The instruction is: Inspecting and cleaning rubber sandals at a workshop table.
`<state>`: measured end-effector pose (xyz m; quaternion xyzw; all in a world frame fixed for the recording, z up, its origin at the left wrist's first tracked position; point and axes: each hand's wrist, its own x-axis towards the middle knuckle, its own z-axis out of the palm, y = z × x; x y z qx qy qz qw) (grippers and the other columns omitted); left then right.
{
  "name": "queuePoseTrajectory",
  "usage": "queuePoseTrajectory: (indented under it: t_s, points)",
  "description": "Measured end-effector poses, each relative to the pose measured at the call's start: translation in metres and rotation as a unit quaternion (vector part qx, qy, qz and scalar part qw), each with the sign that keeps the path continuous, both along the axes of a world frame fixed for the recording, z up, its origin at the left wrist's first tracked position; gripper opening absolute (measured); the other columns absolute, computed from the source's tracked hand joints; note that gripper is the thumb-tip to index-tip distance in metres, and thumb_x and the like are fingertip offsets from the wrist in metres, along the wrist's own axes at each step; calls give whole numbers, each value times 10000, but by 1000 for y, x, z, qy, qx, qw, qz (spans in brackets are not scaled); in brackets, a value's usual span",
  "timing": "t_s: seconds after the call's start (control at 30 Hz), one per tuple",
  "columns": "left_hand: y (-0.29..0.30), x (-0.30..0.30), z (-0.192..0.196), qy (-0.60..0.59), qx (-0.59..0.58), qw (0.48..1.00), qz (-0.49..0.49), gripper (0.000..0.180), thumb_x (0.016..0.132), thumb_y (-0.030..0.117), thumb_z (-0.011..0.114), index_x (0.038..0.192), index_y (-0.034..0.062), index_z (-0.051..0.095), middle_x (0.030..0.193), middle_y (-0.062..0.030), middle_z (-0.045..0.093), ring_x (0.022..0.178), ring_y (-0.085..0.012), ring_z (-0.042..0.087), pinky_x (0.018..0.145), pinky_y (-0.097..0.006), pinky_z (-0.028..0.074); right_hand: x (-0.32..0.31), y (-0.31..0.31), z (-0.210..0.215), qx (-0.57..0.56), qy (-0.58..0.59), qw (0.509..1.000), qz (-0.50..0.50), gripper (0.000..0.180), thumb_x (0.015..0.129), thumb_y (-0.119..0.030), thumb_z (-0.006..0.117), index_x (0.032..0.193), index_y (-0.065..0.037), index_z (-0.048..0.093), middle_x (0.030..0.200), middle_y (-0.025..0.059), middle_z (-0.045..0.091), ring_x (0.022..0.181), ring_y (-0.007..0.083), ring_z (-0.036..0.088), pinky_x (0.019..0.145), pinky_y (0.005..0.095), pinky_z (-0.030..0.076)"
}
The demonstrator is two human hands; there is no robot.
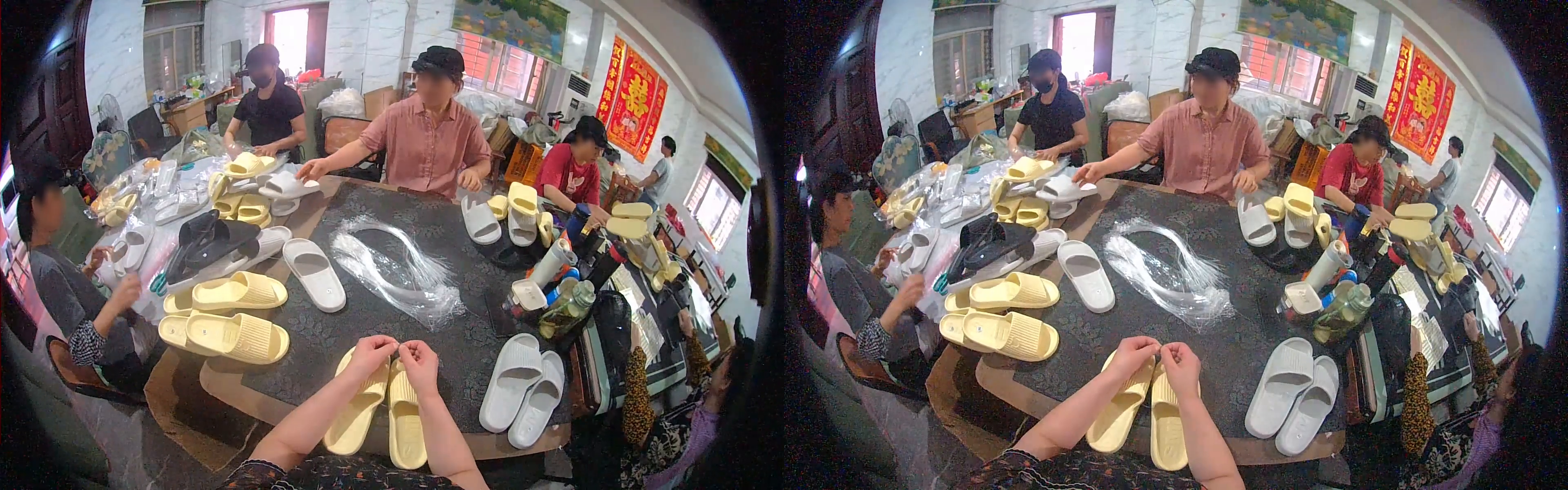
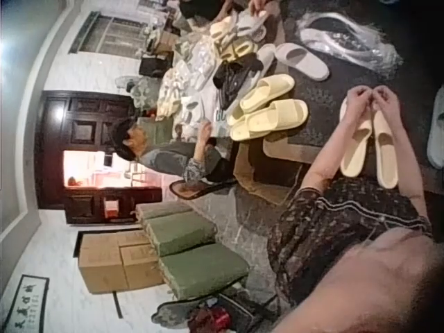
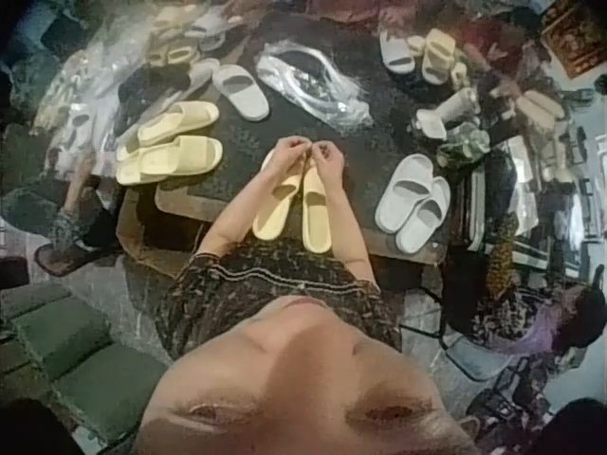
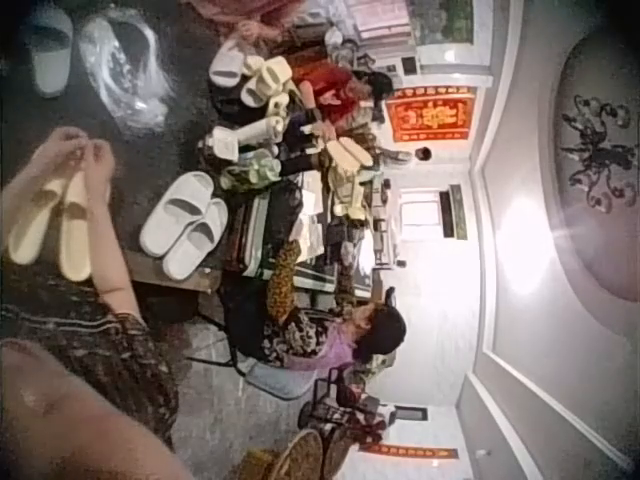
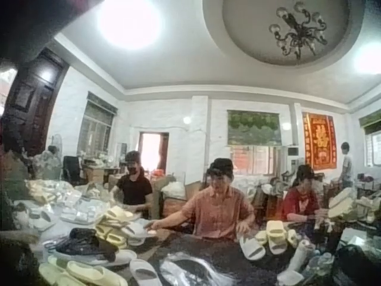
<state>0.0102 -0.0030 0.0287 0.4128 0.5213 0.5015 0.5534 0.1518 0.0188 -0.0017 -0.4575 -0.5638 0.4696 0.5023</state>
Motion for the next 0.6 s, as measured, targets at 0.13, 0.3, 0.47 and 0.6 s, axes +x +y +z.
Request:
queuePoseTrajectory:
  t_s: [0.13, 0.3, 0.47, 0.6]
  points:
    - [3, 1, -13, -97, 14, 994, 44, 147, 863, 192, 651, 924, 59, 669, 769, 43, 599, 652, -38, 524, 553, -197, 415, -2, -2, 3, 5, 17, 1000, -7, 92, 853, -108, 656, 868, -20, 638, 705, -36, 594, 633, 22, 513, 570, 195, 432]
    - [2, -1, -4, -47, 5, 999, 1, 146, 867, 186, 648, 929, 55, 668, 770, 44, 599, 659, -40, 527, 558, -192, 414, 3, -2, -1, 7, 3, 1000, 4, 88, 859, -91, 652, 886, -12, 624, 746, -17, 607, 653, 37, 542, 593, 196, 447]
    - [-1, 3, -1, -16, 41, 999, 13, 170, 866, 185, 645, 958, 44, 669, 812, 39, 613, 701, -27, 514, 605, -199, 420, -2, -3, 5, 1, 21, 1000, -1, 57, 863, -73, 635, 862, -21, 611, 724, -39, 579, 631, 23, 509, 563, 182, 414]
    - [-1, 1, 0, -25, 19, 1000, 0, 168, 873, 180, 634, 951, 34, 663, 831, 37, 616, 744, -35, 527, 647, -205, 436, -2, -3, 6, 9, 34, 999, -11, 64, 859, -85, 630, 857, -27, 604, 708, -41, 564, 627, 20, 493, 568, 187, 417]
